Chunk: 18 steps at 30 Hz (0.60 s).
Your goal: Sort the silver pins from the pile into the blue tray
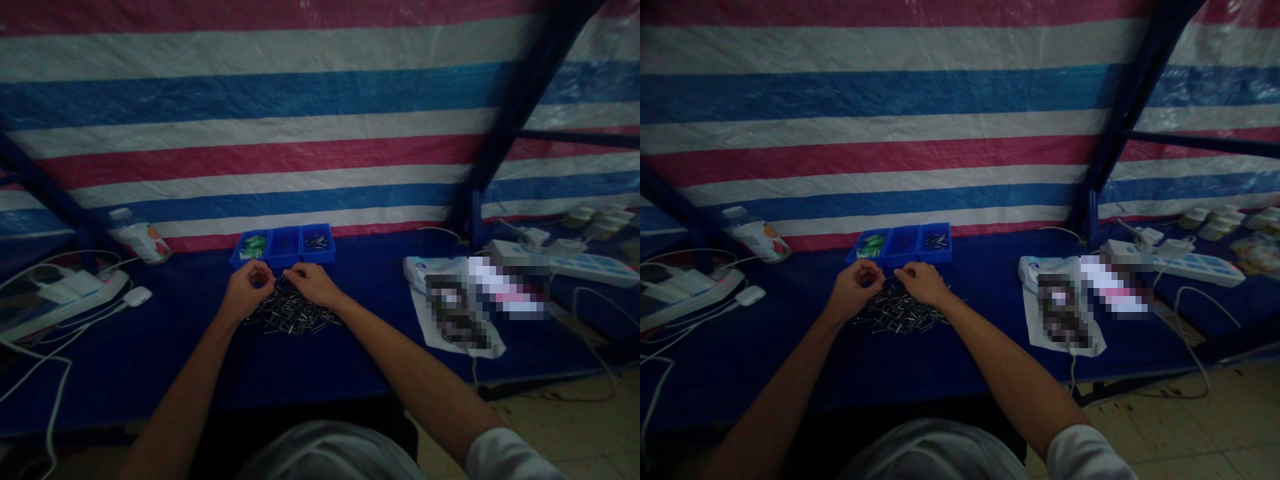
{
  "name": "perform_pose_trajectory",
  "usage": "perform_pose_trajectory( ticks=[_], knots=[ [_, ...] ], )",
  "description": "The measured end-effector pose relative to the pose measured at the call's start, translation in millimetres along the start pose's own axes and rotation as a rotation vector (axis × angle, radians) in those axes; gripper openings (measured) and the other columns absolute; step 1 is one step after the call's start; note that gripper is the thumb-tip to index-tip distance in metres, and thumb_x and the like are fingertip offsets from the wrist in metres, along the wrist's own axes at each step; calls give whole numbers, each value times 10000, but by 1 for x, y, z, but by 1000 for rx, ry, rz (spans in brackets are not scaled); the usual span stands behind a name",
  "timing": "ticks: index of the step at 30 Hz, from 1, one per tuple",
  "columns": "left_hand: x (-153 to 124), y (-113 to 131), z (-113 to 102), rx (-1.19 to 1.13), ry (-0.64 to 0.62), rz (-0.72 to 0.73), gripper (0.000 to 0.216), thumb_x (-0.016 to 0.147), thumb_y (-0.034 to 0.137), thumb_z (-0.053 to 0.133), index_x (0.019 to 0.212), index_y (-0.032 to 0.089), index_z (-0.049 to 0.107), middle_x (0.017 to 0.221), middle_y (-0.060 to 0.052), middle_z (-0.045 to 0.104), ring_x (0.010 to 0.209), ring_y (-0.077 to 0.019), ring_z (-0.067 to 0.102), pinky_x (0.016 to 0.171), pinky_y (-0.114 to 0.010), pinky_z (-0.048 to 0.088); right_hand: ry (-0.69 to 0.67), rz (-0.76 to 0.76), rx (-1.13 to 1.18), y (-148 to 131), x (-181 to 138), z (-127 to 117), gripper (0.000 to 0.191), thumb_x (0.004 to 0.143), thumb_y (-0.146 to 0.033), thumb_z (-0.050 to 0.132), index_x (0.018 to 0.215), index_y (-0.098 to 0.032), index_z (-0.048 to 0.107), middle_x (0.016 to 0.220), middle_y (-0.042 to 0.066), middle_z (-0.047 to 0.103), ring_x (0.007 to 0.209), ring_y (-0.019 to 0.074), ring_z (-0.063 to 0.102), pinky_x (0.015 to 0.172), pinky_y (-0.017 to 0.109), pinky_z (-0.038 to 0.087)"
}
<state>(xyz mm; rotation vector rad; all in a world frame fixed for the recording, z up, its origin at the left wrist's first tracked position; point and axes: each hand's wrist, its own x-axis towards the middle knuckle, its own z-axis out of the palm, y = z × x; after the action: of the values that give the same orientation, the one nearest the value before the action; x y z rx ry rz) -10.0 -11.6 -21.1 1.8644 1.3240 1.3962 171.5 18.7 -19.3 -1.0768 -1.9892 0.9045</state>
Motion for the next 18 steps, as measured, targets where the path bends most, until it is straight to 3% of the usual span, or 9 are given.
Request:
perform_pose_trajectory(
  ticks=[7,10,14,18],
  knots=[
    [-1,5,2,-28,1,10,163,698,229,667,809,175,561,724,4,619,672,-134,599,665,-270,491,-64,61,235,2,4,1,257,882,-297,542,684,-147,609,656,1,582,593,98,472,587,248,342],
    [0,6,2,-36,57,-8,245,684,273,700,872,168,583,768,-10,630,711,-150,616,698,-287,499,-73,101,369,0,5,-2,187,869,-253,554,722,-154,612,695,8,599,571,90,453,557,241,340],
    [2,6,-2,-10,151,-26,295,719,345,681,940,162,611,822,-27,639,756,-165,616,713,-295,492,-84,154,632,0,6,-13,101,849,-244,577,783,-177,615,767,11,610,535,71,425,478,227,290],
    [3,4,-6,74,166,-50,268,765,381,626,920,163,642,826,-30,657,754,-169,610,699,-287,475,-31,193,926,4,10,-27,83,816,-275,616,798,-199,588,767,-2,588,520,62,414,420,212,213]
  ],
)
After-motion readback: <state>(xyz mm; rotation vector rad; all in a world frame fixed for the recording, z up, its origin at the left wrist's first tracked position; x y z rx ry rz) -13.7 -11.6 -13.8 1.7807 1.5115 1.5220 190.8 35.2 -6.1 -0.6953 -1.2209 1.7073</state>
